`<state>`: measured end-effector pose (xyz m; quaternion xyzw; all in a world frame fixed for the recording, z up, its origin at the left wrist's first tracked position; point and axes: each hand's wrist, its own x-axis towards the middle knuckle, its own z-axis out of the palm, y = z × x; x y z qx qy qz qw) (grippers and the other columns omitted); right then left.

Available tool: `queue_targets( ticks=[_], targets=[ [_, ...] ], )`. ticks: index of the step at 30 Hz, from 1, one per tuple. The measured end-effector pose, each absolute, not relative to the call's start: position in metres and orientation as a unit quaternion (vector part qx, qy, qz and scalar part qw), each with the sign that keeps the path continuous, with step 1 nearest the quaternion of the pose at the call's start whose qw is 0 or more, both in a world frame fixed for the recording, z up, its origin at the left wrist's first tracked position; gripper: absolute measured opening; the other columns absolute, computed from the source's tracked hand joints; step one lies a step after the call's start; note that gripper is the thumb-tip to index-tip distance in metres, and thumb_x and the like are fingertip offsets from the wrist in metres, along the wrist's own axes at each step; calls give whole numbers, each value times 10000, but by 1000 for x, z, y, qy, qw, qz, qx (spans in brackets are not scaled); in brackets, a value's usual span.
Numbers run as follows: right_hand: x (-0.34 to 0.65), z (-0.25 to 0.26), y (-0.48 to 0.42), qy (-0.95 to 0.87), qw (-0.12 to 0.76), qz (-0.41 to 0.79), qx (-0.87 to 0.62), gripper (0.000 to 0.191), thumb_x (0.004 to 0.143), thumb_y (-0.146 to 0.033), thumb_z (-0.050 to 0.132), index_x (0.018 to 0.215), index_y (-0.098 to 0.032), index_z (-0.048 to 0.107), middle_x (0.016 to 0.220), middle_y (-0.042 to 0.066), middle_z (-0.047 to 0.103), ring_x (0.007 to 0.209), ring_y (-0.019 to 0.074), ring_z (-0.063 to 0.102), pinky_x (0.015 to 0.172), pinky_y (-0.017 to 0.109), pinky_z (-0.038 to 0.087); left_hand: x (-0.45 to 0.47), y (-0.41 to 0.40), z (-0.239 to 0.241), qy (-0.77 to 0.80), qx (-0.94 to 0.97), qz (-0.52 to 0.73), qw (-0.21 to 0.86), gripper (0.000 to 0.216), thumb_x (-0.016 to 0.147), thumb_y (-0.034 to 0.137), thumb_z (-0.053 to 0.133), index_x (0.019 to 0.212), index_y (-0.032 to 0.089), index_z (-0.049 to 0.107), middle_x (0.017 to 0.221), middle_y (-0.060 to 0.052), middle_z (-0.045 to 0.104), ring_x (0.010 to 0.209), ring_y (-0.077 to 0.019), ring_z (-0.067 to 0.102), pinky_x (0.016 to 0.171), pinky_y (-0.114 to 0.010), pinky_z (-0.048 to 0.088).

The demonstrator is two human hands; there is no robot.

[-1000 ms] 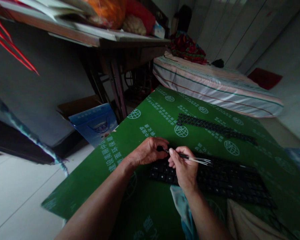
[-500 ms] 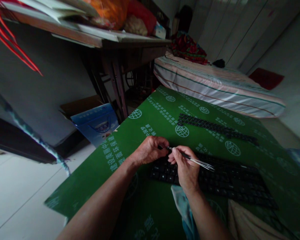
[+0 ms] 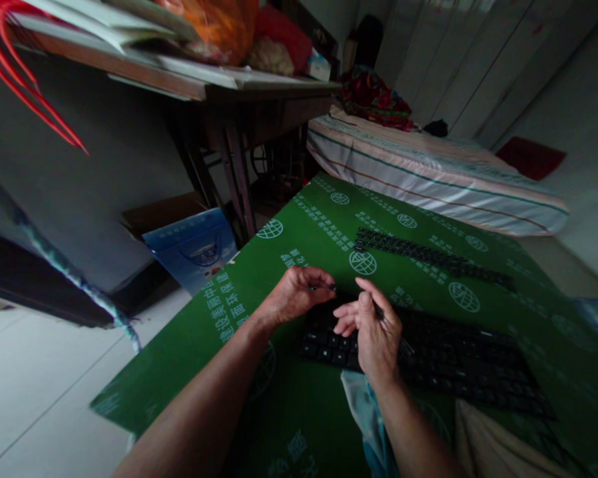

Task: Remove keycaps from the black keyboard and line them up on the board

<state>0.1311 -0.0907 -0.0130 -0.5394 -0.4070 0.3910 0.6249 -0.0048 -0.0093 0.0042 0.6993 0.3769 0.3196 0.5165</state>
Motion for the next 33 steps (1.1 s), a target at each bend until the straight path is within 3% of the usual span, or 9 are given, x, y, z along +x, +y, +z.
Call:
queue_targets(
  ticks=[5,9,13,33],
  targets=[
    [134,-14,-90,-462,622,333,-537,336,881,-407,430,1045,-149,571,651,28,670,472,125,614,433,226,480,-4,-9,3,359,629,333,605,196,658,244,692,804,119,651,674,-19,682,600,-127,619,598,-239,480],
    [142,-20,-86,-560,608,200,-526,169,841,-283,521,934,-173,609,873,71,687,737,168,659,675,310,545,-5,-9,4,350,607,330,632,204,639,242,722,784,114,658,675,-23,690,590,-120,617,593,-233,479],
    [149,-19,-83,-644,570,92,-502,120,810,-169,540,905,-183,613,965,88,668,917,190,624,841,364,507,-5,-9,3,344,599,321,648,208,632,238,734,782,114,660,673,-17,689,575,-108,609,577,-222,472],
    [156,-5,-70,-762,467,56,-446,271,795,-39,491,997,-209,554,914,63,611,880,164,591,784,295,517,-6,-10,9,341,604,292,659,174,621,221,731,740,107,674,658,-3,684,567,-93,579,560,-195,434]
  ],
)
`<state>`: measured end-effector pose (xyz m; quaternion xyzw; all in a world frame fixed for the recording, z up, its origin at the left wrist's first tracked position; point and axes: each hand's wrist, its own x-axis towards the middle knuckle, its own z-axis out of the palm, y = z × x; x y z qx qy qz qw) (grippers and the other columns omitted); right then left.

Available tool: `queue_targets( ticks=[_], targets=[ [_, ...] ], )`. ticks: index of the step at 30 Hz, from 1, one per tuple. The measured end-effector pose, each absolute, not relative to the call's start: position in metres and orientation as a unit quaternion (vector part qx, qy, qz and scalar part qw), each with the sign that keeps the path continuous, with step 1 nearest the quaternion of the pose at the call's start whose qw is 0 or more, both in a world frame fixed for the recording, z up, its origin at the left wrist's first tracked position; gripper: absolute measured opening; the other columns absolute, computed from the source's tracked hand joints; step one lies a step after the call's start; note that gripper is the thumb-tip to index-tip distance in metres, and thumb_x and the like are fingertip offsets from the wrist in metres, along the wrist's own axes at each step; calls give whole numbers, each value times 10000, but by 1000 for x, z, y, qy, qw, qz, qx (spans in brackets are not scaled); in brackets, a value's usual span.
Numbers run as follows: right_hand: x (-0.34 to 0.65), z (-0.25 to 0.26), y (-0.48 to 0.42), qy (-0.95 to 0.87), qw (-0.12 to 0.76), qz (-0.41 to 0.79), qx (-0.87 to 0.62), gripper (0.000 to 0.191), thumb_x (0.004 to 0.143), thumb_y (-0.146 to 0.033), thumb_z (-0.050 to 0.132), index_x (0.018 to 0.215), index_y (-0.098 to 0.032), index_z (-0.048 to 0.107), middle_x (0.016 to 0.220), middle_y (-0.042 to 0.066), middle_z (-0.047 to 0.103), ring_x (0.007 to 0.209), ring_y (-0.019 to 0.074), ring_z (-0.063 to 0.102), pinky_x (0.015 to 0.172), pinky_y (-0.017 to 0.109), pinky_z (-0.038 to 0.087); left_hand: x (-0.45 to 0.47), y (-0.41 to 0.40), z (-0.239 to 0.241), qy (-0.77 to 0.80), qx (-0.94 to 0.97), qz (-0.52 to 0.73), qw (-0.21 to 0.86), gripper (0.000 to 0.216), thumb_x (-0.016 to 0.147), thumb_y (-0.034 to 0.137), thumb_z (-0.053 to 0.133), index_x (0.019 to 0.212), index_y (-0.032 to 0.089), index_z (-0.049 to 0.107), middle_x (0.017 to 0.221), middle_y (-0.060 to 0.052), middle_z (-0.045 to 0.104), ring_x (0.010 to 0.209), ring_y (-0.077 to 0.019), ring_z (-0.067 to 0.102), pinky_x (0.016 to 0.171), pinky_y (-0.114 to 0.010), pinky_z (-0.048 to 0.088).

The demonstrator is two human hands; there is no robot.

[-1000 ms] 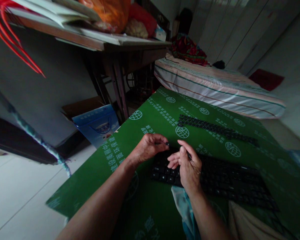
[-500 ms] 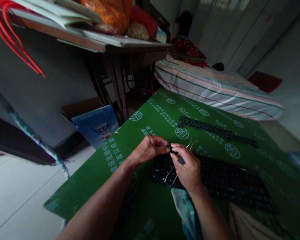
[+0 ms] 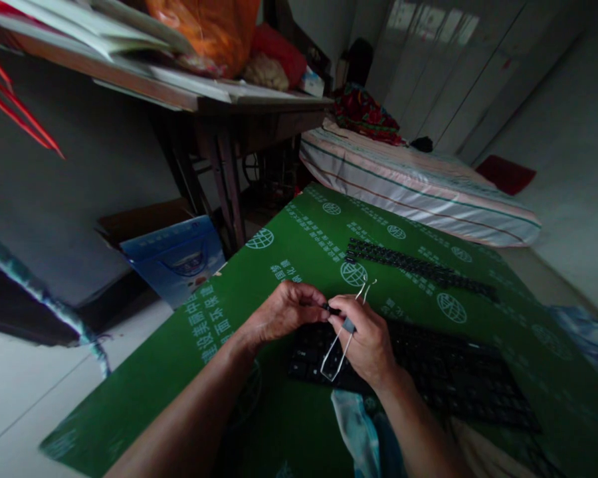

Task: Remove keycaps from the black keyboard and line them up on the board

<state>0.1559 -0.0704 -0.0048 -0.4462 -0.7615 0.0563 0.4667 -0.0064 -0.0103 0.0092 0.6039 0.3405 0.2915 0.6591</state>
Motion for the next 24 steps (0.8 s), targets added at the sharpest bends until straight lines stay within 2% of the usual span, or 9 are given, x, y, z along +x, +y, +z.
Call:
queue_targets(
  ticks=[18,24],
  targets=[
    [167,-1,-55,-825,396,54,-399,281,781,-51,501,1019,-198,531,949,64,599,927,170,569,827,295,503,-5,-9,6,356,570,303,676,230,611,243,740,770,121,628,674,2,685,593,-105,600,591,-217,441],
    [194,-5,-34,-799,401,33,-447,188,780,-110,534,940,-207,558,844,35,632,788,152,613,734,265,516,-4,-9,5,370,551,321,675,292,618,251,739,844,133,597,692,4,685,578,-96,580,562,-205,415]
  ],
)
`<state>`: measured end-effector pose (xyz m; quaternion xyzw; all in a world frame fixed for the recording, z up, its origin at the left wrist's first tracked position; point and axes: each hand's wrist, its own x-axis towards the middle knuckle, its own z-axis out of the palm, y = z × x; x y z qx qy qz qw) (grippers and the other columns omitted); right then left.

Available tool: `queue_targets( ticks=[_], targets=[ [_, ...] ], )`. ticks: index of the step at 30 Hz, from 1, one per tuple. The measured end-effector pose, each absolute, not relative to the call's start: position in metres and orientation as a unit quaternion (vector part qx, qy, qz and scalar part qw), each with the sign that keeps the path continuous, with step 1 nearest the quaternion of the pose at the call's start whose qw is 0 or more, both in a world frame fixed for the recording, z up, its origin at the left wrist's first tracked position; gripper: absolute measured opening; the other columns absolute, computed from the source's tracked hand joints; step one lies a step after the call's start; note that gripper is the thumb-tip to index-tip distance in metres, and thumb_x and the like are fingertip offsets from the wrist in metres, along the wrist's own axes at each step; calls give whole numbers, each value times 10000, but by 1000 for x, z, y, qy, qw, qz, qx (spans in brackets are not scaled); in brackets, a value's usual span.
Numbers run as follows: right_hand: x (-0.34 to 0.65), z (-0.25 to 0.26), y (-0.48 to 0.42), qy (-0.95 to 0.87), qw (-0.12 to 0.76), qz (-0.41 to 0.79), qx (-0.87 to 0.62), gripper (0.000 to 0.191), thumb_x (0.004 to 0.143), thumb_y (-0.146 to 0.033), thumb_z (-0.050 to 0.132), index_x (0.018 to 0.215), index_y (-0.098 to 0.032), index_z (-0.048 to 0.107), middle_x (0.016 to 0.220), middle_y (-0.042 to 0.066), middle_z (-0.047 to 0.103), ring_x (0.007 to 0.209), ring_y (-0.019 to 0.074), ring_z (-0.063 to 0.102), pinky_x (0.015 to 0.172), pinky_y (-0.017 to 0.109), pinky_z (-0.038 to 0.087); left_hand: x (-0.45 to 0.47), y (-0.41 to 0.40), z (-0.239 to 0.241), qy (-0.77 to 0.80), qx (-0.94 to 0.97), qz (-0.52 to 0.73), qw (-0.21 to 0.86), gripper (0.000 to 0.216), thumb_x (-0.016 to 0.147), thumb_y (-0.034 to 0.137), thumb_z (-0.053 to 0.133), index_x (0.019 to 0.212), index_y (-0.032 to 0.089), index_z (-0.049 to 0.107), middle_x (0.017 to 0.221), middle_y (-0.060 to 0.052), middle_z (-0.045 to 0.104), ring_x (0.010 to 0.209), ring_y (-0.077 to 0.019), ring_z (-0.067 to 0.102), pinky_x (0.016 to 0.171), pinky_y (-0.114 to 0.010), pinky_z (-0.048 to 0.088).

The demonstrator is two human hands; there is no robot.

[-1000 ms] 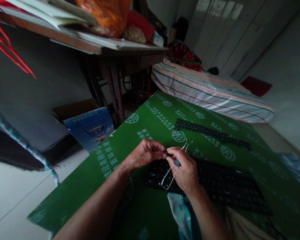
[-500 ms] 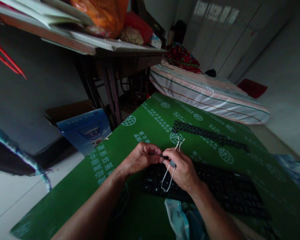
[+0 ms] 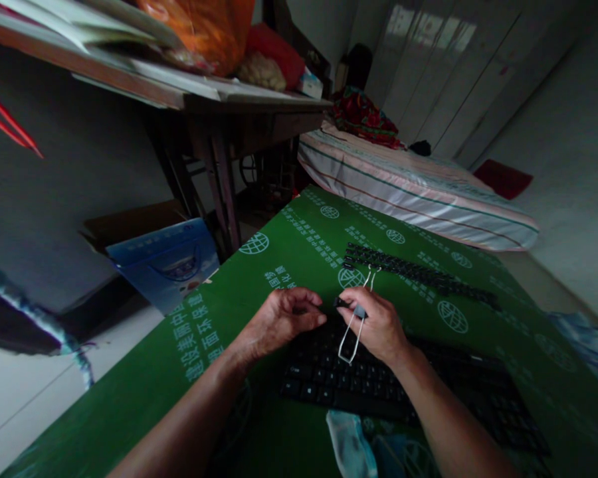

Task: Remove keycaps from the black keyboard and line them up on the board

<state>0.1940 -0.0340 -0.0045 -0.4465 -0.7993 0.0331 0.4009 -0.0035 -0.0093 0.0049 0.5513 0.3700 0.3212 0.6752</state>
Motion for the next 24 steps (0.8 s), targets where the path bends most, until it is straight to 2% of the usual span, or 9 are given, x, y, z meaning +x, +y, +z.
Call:
queue_targets(
  ticks=[9,17,24],
  targets=[
    [261,-37,32,-766,348,14,-540,107,726,-155,568,824,-198,571,773,30,647,700,165,624,670,276,496,-5,-8,4,393,576,308,647,238,650,271,709,818,135,609,694,11,665,561,-80,542,528,-187,378],
    [269,-47,53,-772,311,21,-554,158,712,-136,578,857,-198,590,812,44,661,756,184,636,695,287,487,-7,-10,5,405,595,294,629,255,661,319,685,828,141,614,724,0,662,607,-98,557,559,-204,402],
    [270,-48,61,-769,315,31,-556,183,718,-131,581,889,-193,593,849,50,668,788,183,641,727,298,491,-7,-10,4,403,624,295,601,234,667,324,678,816,153,621,745,-8,668,667,-120,582,600,-216,441]
  ],
)
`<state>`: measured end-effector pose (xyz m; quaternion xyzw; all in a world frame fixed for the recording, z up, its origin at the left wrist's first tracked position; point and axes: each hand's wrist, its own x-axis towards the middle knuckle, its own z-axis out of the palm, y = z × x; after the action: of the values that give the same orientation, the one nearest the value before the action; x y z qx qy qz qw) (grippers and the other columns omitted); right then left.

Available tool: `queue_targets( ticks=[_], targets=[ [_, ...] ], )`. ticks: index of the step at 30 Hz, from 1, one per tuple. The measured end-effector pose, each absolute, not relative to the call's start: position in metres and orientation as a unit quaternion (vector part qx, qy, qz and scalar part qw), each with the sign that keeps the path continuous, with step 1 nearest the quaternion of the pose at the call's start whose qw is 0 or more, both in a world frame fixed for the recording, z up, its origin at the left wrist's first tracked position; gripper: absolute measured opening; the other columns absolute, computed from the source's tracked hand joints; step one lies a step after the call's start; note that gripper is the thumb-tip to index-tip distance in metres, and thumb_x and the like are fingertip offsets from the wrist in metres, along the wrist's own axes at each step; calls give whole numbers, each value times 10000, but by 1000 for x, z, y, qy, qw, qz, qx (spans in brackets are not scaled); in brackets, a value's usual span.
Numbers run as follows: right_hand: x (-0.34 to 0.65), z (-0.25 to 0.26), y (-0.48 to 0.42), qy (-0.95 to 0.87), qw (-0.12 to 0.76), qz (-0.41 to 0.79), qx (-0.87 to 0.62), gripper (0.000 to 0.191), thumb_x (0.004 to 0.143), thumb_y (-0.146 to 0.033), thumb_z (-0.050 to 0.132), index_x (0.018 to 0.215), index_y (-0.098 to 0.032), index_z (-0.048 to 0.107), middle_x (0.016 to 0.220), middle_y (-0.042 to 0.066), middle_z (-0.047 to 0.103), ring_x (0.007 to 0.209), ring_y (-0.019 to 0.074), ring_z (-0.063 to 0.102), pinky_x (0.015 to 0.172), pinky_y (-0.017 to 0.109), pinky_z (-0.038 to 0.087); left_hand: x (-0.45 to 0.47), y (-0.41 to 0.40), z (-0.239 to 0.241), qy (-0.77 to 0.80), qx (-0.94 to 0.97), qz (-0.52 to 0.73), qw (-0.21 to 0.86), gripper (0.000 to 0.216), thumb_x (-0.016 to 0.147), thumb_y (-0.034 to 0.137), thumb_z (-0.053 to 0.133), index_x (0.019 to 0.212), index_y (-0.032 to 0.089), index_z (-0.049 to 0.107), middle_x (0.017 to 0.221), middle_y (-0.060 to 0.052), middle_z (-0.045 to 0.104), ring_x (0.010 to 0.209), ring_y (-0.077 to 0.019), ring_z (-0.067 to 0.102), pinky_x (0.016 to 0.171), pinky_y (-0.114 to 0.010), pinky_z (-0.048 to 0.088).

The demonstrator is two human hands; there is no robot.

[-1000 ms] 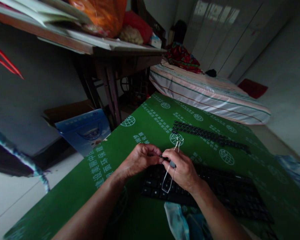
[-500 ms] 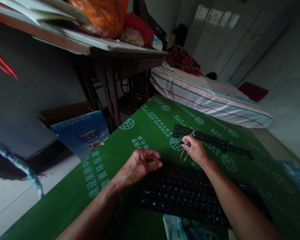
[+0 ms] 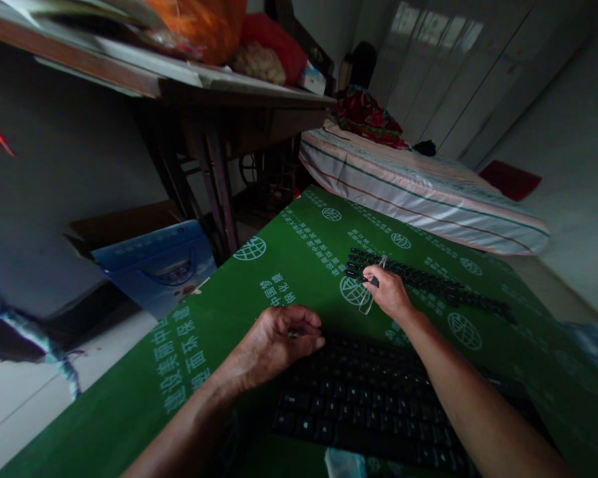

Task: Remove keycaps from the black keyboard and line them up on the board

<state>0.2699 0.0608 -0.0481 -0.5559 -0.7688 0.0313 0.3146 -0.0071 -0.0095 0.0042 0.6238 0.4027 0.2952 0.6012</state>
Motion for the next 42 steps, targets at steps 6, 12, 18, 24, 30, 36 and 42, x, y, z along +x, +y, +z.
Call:
queue_targets(
  ticks=[6,12,18,24,30,36,42],
  targets=[
    [267,-48,64,-765,316,24,-560,202,715,-113,587,901,-191,598,864,58,674,793,192,647,742,309,499,-7,-10,5,402,633,291,595,226,675,317,673,823,153,625,758,-11,672,690,-126,594,611,-218,445],
    [269,-51,69,-765,312,22,-562,214,719,-107,582,916,-189,604,873,62,678,797,192,648,756,312,498,-8,-9,7,409,640,276,589,235,679,328,670,824,150,624,760,-7,671,707,-136,601,630,-228,449],
    [270,-52,71,-767,309,21,-562,240,719,-105,591,940,-196,603,891,65,683,821,197,651,773,319,500,-8,-9,6,404,630,282,600,230,668,310,679,824,149,627,780,-15,670,726,-137,599,644,-232,448],
    [270,-53,71,-768,309,30,-559,251,729,-101,581,959,-199,603,917,68,683,834,195,653,770,321,509,-7,-9,7,403,633,285,597,214,664,300,681,810,151,633,772,-16,672,731,-137,601,655,-233,453],
    [269,-52,69,-765,309,34,-564,285,725,-105,592,994,-196,602,920,73,687,837,199,658,775,325,516,-6,-9,8,398,625,289,606,212,655,291,689,803,150,634,762,-12,672,717,-131,600,654,-231,456],
    [270,-53,70,-762,316,38,-564,292,731,-104,585,1007,-196,602,924,73,688,837,195,658,780,329,519,-7,-9,6,396,631,286,603,212,667,293,684,814,148,634,768,-14,669,726,-129,598,650,-223,451],
    [269,-53,70,-760,327,36,-560,277,732,-112,581,994,-194,610,913,70,693,831,193,661,781,330,521,-7,-9,5,397,637,283,597,214,670,307,677,814,156,630,769,-10,671,730,-137,602,653,-232,456]
  ],
)
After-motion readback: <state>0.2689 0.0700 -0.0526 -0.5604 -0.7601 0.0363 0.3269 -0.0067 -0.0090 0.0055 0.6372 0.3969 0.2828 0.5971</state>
